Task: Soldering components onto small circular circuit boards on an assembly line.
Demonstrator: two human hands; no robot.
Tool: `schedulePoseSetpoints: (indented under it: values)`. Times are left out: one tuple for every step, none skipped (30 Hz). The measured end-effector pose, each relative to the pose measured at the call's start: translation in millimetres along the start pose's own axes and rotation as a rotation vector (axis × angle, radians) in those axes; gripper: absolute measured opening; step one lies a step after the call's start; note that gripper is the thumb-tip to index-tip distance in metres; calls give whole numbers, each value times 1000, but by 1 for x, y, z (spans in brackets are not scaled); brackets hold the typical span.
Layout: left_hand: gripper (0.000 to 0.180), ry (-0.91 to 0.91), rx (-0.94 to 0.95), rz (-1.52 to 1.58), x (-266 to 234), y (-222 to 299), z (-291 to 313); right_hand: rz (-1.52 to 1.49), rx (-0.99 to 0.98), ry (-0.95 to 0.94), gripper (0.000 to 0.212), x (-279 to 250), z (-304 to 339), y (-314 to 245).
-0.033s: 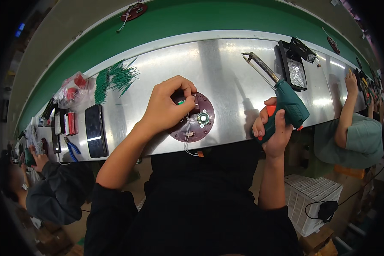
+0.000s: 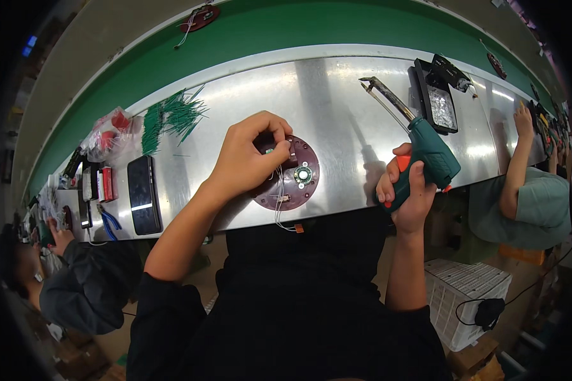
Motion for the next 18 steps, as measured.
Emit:
schedulePoseSetpoints:
  values:
    - [14, -6, 2, -8, -4, 3, 0, 13, 11, 0, 45, 1, 0, 1]
    - [19, 44, 69, -115, -9, 7, -2, 28, 19, 1, 44, 1, -1, 1]
    - [25, 95, 138, -222, -14, 13, -5, 21, 12, 2, 44, 1, -2, 0]
    - [25, 89, 145, -229, -18, 20, -8, 27, 12, -3, 44, 2, -4, -1]
    - [34, 67, 140, -243, -21, 29, -11, 36, 9, 3, 43, 1, -2, -2]
    - [43, 49, 132, -261, -24, 37, -11, 31, 2, 10, 43, -1, 0, -2]
    - [74, -115, 105, -314, -24, 44, -8, 27, 6, 23, 43, -3, 1, -2]
    - [89, -234, 185, -456, -23, 50, 0, 20, 10, 18, 42, -2, -1, -2]
    - [105, -351, 264, -603, -20, 56, 8, 9, -2, 3, 42, 1, -2, -3]
    - [124, -481, 239, -741, -16, 58, 18, -18, 17, 5, 42, 2, 0, -3]
    - [125, -499, 230, -721, -11, 58, 23, -38, 29, 5, 41, 3, 0, -3]
    - [125, -516, 224, -704, -6, 59, 25, -36, 21, -2, 40, 2, 0, -2]
    - [125, -528, 244, -746, -3, 58, 24, -32, 13, -11, 40, 1, 0, -1]
    - [125, -513, 257, -766, -4, 57, 19, -29, 9, -10, 39, -1, 2, 0]
    - [126, -531, 215, -786, -4, 56, 14, -26, -10, -28, 39, -1, 3, 1]
    - [126, -548, 173, -803, -7, 53, 9, -40, 0, -17, 38, -2, 4, 3]
    - [126, -520, 245, -856, -12, 44, 0, -51, 10, -4, 38, -3, 6, 2]
    - [125, -470, 243, -885, -22, 32, -16, -45, 2, 0, 36, -2, 6, 2]
Point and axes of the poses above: each hand's wrist, its own z-axis away from the middle knuckle, its own x-axis out of the palm, y = z × x, the point moved 2 cm from there along -z, towards the middle knuckle, and after that the axes turned 13 degrees about x, right-handed, at the moved point
